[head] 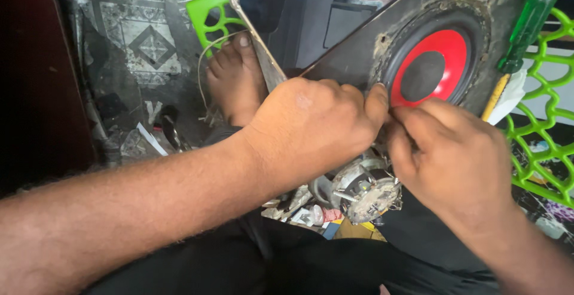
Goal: The person repairs a speaker driver mounted in a panel, holding a wire against the speaker terminal and working it into place by hand, occasionally using a screwdriver on the speaker assembly while a smartphone with an active call lies on the panel. The person continues attaching the wire to the terminal throughout the clip.
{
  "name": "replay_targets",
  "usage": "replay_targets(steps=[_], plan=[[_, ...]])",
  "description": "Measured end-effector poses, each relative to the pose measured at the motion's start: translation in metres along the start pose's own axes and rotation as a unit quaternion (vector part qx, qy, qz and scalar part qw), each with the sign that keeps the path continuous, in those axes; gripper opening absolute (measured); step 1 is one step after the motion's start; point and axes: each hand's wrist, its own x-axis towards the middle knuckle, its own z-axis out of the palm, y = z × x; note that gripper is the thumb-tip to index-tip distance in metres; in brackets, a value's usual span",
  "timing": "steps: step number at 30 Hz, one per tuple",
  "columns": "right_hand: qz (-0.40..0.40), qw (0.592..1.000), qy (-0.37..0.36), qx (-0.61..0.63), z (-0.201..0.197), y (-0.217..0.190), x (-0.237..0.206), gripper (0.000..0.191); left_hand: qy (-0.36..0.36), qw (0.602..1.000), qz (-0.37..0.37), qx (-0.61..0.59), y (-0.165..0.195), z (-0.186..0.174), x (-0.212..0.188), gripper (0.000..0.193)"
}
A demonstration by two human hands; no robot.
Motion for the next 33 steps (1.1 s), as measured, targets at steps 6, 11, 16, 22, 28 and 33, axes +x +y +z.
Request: replay_targets(steps=[6,11,16,22,28,33], plan=[[0.293,0.865,-0.223,0.34,0.019,0.019,0.01,0.032,-0.003,1.0,0.001,0.006,0.0,-0.001,0.0,0.025],[0.507,0.605,-0.258,0.557,0.035,0.046,0.009,0.031,0.001,1.0,0.001,0.004,-0.002,-0.001,-0.002,0.019],[0.44,0.685,-0.263,0.517,0.016,0.04,0.018,0.04,0.031,1.0,-0.002,0.0,-0.001,0.0,-0.003,0.028],[-0.135,0.976,-0.001,-0.168,-0.02,0.022,0.008,0.031,0.003,1.0,0.004,0.02,0.0,-0.001,-0.003,0.033],[-0.277,0.904,-0.036,-0.324,-0.017,0.036,0.009,0.017,0.004,1.0,0.001,0.01,0.001,0.001,-0.001,0.041],[-0.298,0.9,-0.046,-0.313,-0.017,0.029,0.013,0.016,-0.001,1.0,-0.004,0.001,0.0,0.002,-0.002,0.037]])
